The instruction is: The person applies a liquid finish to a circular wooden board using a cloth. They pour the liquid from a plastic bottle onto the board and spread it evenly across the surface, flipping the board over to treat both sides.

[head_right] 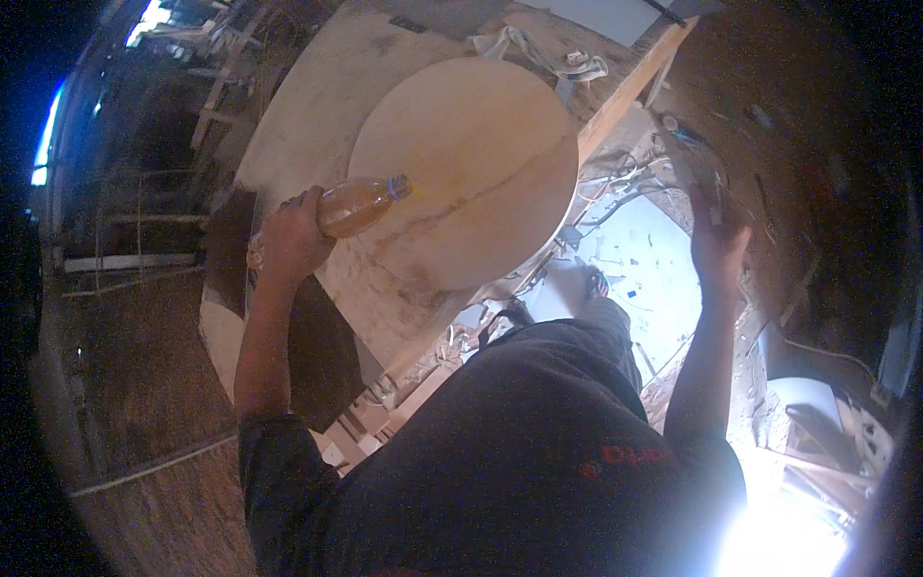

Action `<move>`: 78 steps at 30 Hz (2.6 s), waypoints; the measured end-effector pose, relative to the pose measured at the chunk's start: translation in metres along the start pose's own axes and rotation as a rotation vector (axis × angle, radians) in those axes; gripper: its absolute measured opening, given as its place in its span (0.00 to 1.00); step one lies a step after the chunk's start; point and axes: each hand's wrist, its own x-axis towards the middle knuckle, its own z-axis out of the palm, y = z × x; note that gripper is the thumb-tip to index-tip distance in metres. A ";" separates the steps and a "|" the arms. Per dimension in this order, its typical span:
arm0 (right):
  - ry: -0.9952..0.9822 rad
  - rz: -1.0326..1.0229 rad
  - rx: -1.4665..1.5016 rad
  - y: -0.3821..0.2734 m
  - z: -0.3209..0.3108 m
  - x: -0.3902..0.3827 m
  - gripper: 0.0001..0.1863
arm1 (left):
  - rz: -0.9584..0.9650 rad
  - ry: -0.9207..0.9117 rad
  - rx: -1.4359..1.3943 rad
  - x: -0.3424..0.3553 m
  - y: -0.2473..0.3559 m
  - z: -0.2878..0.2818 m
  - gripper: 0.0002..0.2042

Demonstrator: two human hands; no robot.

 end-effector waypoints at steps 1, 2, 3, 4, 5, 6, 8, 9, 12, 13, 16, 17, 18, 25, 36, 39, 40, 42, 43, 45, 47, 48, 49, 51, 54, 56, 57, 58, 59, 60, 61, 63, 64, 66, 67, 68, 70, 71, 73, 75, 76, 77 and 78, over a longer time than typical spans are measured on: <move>-0.005 0.032 0.017 -0.003 0.007 -0.012 0.16 | 0.015 -0.001 -0.019 -0.001 -0.007 0.005 0.23; -0.010 0.063 0.034 -0.009 0.015 -0.022 0.16 | 0.029 -0.002 -0.039 -0.002 -0.014 0.011 0.23; -0.004 0.058 0.062 -0.020 0.024 -0.033 0.16 | 0.044 -0.008 -0.054 -0.004 -0.021 0.015 0.24; -0.037 0.055 0.144 -0.028 0.033 -0.044 0.14 | 0.037 -0.006 -0.081 -0.005 -0.025 0.018 0.24; -0.047 -0.082 0.161 -0.046 0.044 -0.053 0.13 | 0.027 -0.003 -0.107 -0.008 -0.030 0.019 0.24; -0.059 -0.221 0.187 -0.068 0.056 -0.062 0.13 | 0.011 0.001 -0.126 -0.010 -0.034 0.017 0.24; -0.213 -0.267 0.170 -0.099 0.082 -0.088 0.25 | -0.044 -0.056 -0.316 -0.011 -0.039 0.016 0.24; -0.257 -0.370 0.134 -0.121 0.091 -0.098 0.29 | -0.072 -0.087 -0.410 -0.011 -0.040 0.015 0.24; -0.306 -0.540 0.144 -0.182 0.115 -0.125 0.32 | -0.046 -0.107 -0.614 -0.014 -0.041 0.017 0.23; -0.273 -0.553 0.148 -0.197 0.122 -0.129 0.32 | -0.029 -0.103 -0.649 -0.015 -0.042 0.015 0.24; -0.241 -0.555 0.115 -0.223 0.134 -0.139 0.30 | 0.014 -0.082 -0.761 -0.020 -0.047 0.020 0.25; -0.265 -0.534 0.075 -0.228 0.137 -0.142 0.29 | 0.025 -0.062 -0.798 -0.021 -0.051 0.027 0.26; -0.289 -0.512 0.036 -0.231 0.140 -0.145 0.28 | 0.035 -0.042 -0.834 -0.023 -0.055 0.032 0.26; -0.397 -0.478 -0.333 -0.171 0.169 -0.104 0.19 | -0.279 0.196 -1.192 -0.044 -0.123 0.069 0.25; -0.721 -0.600 -0.557 -0.169 0.209 -0.085 0.14 | -0.645 0.526 -1.533 -0.058 -0.176 0.209 0.30; -0.579 -0.597 -0.551 -0.158 0.228 -0.063 0.15 | -0.794 0.527 -1.359 -0.056 -0.168 0.225 0.29; -0.556 -0.579 -0.562 -0.156 0.236 -0.060 0.16 | -0.762 0.560 -1.391 -0.055 -0.164 0.228 0.29; -0.573 -0.596 -0.583 -0.158 0.245 -0.067 0.17 | -0.714 0.593 -1.441 -0.062 -0.159 0.232 0.28; -0.605 -0.630 -0.599 -0.158 0.247 -0.072 0.17 | -0.688 0.602 -1.466 -0.060 -0.158 0.234 0.28; -0.716 -0.663 -0.628 -0.170 0.242 -0.087 0.18 | -0.671 0.577 -1.501 -0.063 -0.166 0.238 0.28; -0.853 -0.657 -0.660 -0.190 0.220 -0.104 0.18 | -0.635 0.555 -1.555 -0.068 -0.177 0.252 0.28; -0.885 -0.678 -0.643 -0.184 0.212 -0.112 0.18 | -0.615 0.550 -1.579 -0.068 -0.178 0.257 0.27; -0.916 -0.698 -0.626 -0.173 0.201 -0.118 0.18 | -0.597 0.542 -1.603 -0.068 -0.179 0.262 0.27; -0.955 -0.716 -0.571 -0.163 0.181 -0.131 0.18 | -0.584 0.548 -1.632 -0.069 -0.176 0.267 0.27; -1.011 -0.681 -0.533 -0.168 0.154 -0.147 0.17 | -0.586 0.606 -1.610 -0.070 -0.171 0.266 0.27; -1.086 -0.617 -0.602 -0.178 0.139 -0.152 0.17 | -0.573 0.621 -1.532 -0.070 -0.169 0.266 0.26; -1.131 -0.570 -0.663 -0.178 0.135 -0.154 0.19 | -0.564 0.630 -1.493 -0.069 -0.169 0.265 0.26; -1.051 -0.580 -0.553 -0.172 0.134 -0.154 0.19 | -0.549 0.645 -1.494 -0.070 -0.169 0.265 0.27; -0.971 -0.586 -0.449 -0.168 0.131 -0.151 0.20 | -0.534 0.660 -1.500 -0.070 -0.166 0.264 0.28; -0.891 -0.594 -0.344 -0.166 0.130 -0.149 0.20 | -0.540 0.666 -1.510 -0.071 -0.165 0.264 0.28; -0.796 -0.654 -0.248 -0.166 0.139 -0.137 0.21 | -0.548 0.675 -1.520 -0.071 -0.164 0.264 0.29; -0.694 -0.714 -0.198 -0.186 0.164 -0.120 0.20 | -0.593 0.673 -1.546 -0.073 -0.164 0.268 0.31; -0.647 -0.736 -0.193 -0.191 0.180 -0.114 0.20 | -0.591 0.678 -1.509 -0.072 -0.163 0.270 0.32; -0.611 -0.762 -0.252 -0.178 0.222 -0.114 0.20 | -0.580 0.685 -1.440 -0.063 -0.158 0.275 0.33; -0.599 -0.782 -0.275 -0.173 0.237 -0.114 0.20 | -0.553 0.680 -1.475 -0.062 -0.159 0.278 0.34; -0.632 -0.815 -0.300 -0.176 0.243 -0.116 0.19 | -0.538 0.681 -1.504 -0.065 -0.162 0.280 0.35; -0.693 -0.879 -0.352 -0.181 0.252 -0.120 0.19 | -0.517 0.695 -1.530 -0.066 -0.169 0.284 0.37; -0.695 -0.832 -0.372 -0.188 0.254 -0.115 0.18 | -0.520 0.709 -1.525 -0.066 -0.168 0.286 0.38; -0.704 -0.732 -0.423 -0.205 0.253 -0.099 0.16 | -0.555 0.717 -1.498 -0.075 -0.167 0.289 0.41; -0.704 -0.677 -0.550 -0.203 0.267 -0.082 0.14 | -0.582 0.696 -1.464 -0.072 -0.165 0.287 0.43; -0.702 -0.647 -0.615 -0.200 0.272 -0.078 0.13 | -0.592 0.685 -1.449 -0.069 -0.165 0.285 0.44; -0.703 -0.675 -0.668 -0.195 0.276 -0.083 0.12 | -0.605 0.672 -1.434 -0.068 -0.163 0.283 0.46; -0.769 -0.695 -0.680 -0.201 0.274 -0.092 0.12 | -0.628 0.662 -1.410 -0.071 -0.162 0.281 0.47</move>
